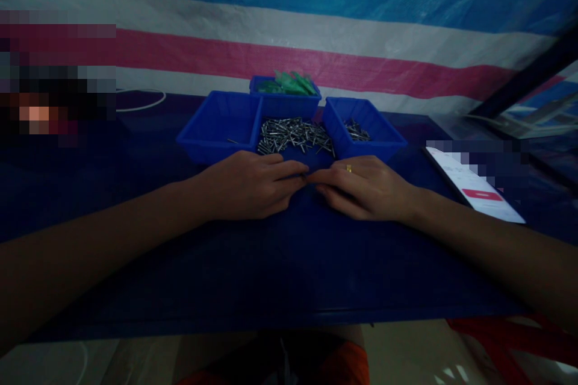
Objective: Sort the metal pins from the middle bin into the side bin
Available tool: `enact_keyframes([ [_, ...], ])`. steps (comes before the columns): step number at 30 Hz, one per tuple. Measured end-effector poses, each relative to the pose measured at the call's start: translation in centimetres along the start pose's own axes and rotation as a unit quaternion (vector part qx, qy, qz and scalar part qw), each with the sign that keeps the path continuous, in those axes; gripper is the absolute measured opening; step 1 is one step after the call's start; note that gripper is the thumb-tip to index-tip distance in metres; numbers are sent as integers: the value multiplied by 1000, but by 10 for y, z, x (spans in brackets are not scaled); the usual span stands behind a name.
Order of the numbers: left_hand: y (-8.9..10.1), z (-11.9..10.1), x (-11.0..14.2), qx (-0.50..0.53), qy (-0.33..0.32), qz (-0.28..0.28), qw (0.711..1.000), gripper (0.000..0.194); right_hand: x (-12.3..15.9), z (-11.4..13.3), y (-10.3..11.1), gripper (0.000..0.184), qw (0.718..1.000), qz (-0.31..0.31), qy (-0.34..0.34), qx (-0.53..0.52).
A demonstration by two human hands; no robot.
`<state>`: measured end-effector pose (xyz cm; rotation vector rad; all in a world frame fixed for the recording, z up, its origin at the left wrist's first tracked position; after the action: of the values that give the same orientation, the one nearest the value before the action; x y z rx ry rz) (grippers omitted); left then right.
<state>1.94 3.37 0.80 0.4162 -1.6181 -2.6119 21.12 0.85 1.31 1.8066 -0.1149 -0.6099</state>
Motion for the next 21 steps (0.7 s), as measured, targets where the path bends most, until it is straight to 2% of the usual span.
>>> enact_keyframes([
  [14, 0, 0, -1, -2, -2, -1, 1000, 27, 1, 0, -1, 25, 1000, 27, 8, 12],
  [21, 2, -1, -2, -3, -2, 3, 1000, 27, 2, -1, -2, 28, 1000, 9, -1, 3],
])
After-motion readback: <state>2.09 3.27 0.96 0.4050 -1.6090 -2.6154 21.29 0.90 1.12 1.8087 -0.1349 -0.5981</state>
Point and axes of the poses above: each hand's wrist, its own x-axis away from the middle knuckle, its own y-axis out of the back of the hand, z = x × y, the point moved 2 cm from there along -x, towards the middle knuckle, and after that the axes turned 7 degrees about z, right-handed, at the moved point
